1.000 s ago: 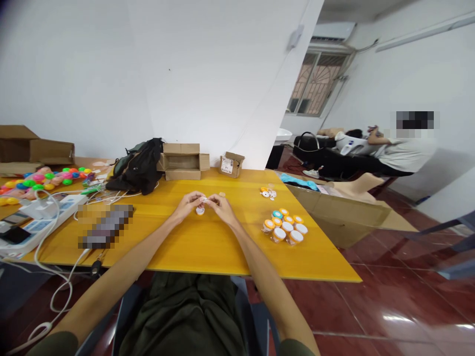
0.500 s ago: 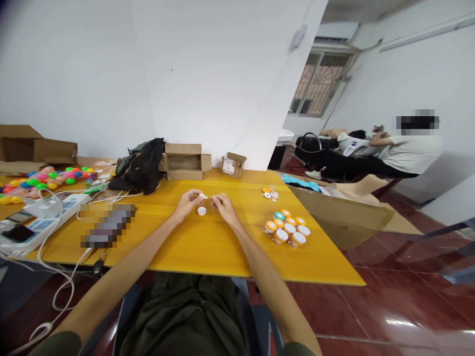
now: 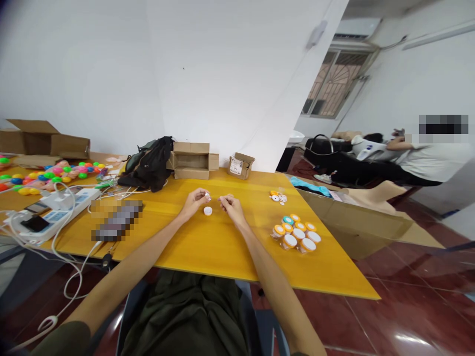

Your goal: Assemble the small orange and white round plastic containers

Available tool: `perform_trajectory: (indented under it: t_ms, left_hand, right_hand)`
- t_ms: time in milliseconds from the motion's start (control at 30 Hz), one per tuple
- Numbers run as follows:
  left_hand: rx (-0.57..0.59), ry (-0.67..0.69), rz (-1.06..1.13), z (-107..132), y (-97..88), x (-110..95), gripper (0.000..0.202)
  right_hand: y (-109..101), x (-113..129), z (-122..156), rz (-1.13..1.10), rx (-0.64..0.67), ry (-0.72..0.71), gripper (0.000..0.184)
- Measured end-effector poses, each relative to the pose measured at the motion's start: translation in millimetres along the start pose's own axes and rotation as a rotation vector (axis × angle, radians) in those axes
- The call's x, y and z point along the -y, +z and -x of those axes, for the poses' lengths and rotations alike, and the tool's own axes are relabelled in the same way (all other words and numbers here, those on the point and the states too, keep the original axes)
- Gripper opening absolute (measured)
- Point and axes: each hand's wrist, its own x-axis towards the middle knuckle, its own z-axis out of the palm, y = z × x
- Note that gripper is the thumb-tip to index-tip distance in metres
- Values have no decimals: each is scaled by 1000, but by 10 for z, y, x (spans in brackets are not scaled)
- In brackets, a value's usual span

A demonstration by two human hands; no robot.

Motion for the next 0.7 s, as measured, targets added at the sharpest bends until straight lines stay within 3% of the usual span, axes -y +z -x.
perform_trajectory:
  t_ms: [333, 700]
  left_hand:
    - [29, -29, -23, 5, -55, -14, 37]
    - [50, 81, -264, 44, 0, -7, 19]
  right_hand:
    - [-2, -39, -23, -43, -71, 19, 56]
    - [69, 72, 2, 33, -22, -121, 44]
